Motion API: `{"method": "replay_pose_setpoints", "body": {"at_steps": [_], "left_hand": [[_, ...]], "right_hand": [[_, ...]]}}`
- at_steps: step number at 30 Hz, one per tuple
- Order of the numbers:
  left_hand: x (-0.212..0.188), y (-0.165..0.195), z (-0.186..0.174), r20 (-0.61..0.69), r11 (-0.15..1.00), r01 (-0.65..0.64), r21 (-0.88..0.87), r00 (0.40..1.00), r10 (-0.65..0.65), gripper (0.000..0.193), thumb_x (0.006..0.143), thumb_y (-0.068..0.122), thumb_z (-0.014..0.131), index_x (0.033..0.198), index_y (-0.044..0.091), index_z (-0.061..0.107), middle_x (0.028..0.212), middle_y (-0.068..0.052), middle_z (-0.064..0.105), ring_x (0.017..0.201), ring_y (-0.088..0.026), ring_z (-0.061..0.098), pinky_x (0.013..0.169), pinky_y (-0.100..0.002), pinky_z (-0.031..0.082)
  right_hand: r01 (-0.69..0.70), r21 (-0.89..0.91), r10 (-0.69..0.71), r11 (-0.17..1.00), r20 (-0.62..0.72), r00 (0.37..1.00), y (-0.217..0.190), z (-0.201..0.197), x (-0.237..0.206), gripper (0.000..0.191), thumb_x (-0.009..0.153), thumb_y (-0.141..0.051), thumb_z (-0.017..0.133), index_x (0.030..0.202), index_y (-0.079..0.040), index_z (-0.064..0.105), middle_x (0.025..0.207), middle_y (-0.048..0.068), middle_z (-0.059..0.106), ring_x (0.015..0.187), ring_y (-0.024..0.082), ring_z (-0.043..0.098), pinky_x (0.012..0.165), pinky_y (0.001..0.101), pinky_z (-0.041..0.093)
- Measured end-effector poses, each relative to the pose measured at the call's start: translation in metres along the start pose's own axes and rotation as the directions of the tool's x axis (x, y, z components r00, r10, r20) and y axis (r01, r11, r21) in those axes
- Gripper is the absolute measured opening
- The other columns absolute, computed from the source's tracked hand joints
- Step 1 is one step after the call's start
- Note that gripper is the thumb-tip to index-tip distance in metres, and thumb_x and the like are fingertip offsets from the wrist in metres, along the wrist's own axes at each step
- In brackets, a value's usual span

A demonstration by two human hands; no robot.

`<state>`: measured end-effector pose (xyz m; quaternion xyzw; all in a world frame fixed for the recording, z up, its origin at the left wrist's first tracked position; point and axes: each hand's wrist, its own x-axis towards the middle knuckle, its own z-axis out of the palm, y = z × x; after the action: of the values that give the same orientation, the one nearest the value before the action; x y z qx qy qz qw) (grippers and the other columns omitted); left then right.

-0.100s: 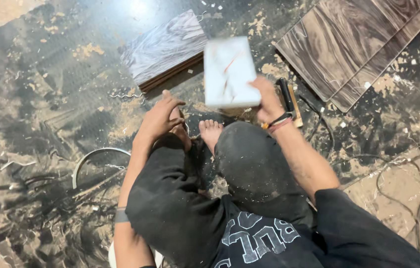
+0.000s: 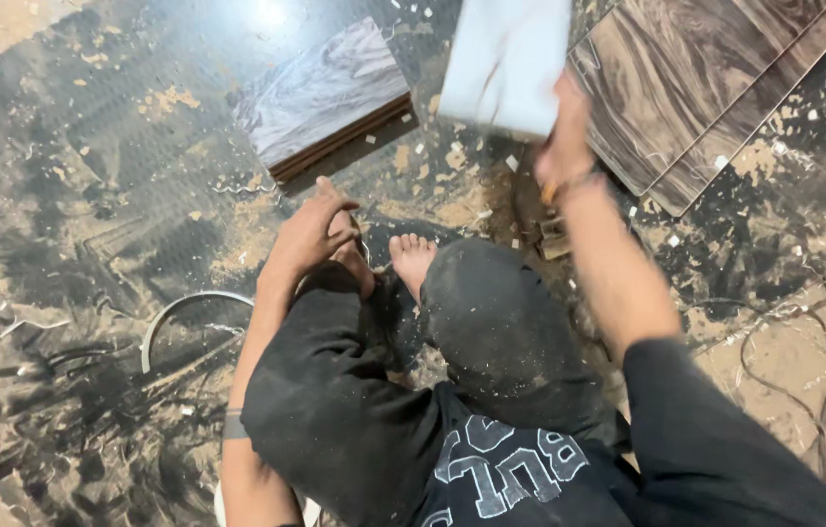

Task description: The person sits on the workshop floor and applies white edge banding tape to the edges of wood panels. They align the tape along a panel edge, press it with their hands, and run a heated iron along the tape to bond it, working on multiple panels one at a time and trimming excess tape by hand.

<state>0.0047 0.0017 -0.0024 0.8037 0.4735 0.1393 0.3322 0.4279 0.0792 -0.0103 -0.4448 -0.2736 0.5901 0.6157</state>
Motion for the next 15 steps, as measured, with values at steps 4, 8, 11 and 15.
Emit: {"method": "replay_pose_setpoints", "body": {"at_steps": [4,8,11,15], "left_hand": [[-0.001,0.000,-0.003,-0.057,0.994,0.086,-0.072,0.994,-0.090,0.037,0.089,0.026,0.073,0.124,0.015,0.067,0.117,-0.013,0.071,0.111,-0.035,0.065,0.091,-0.044,0.052],[-0.008,-0.020,0.012,-0.202,0.951,0.260,-0.166,0.935,-0.291,0.031,0.094,0.027,0.068,0.122,0.015,0.068,0.111,-0.011,0.073,0.105,-0.032,0.069,0.088,-0.044,0.053],[-0.029,-0.054,0.040,-0.344,0.910,0.374,-0.176,0.843,-0.413,0.024,0.097,0.024,0.065,0.119,0.014,0.069,0.109,-0.011,0.073,0.103,-0.032,0.069,0.088,-0.045,0.053],[-0.073,-0.106,0.075,-0.475,0.840,0.533,-0.105,0.715,-0.513,0.021,0.094,0.015,0.063,0.114,0.013,0.070,0.109,-0.013,0.071,0.105,-0.034,0.065,0.088,-0.047,0.051]], "right_hand": [[-0.095,0.010,0.095,0.995,-0.027,0.995,-0.052,-0.030,0.075,0.057,0.089,-0.054,0.058,0.130,-0.014,0.060,0.132,0.011,0.068,0.122,0.032,0.067,0.097,0.0479,0.056],[-0.203,-0.257,0.142,0.945,-0.236,0.961,0.010,-0.026,0.063,0.033,0.091,-0.039,0.071,0.114,-0.018,0.061,0.112,0.002,0.064,0.112,0.022,0.066,0.069,0.0352,0.046],[-0.355,-0.252,0.329,0.900,-0.141,0.934,0.092,-0.006,0.019,0.020,0.093,-0.028,0.071,0.108,-0.019,0.064,0.099,-0.001,0.068,0.092,0.013,0.067,0.066,0.0299,0.052],[-0.439,-0.398,0.498,0.805,0.053,0.866,0.171,0.044,-0.005,0.024,0.094,-0.027,0.074,0.113,-0.014,0.066,0.100,-0.001,0.069,0.085,0.009,0.070,0.068,0.0277,0.057]]}}
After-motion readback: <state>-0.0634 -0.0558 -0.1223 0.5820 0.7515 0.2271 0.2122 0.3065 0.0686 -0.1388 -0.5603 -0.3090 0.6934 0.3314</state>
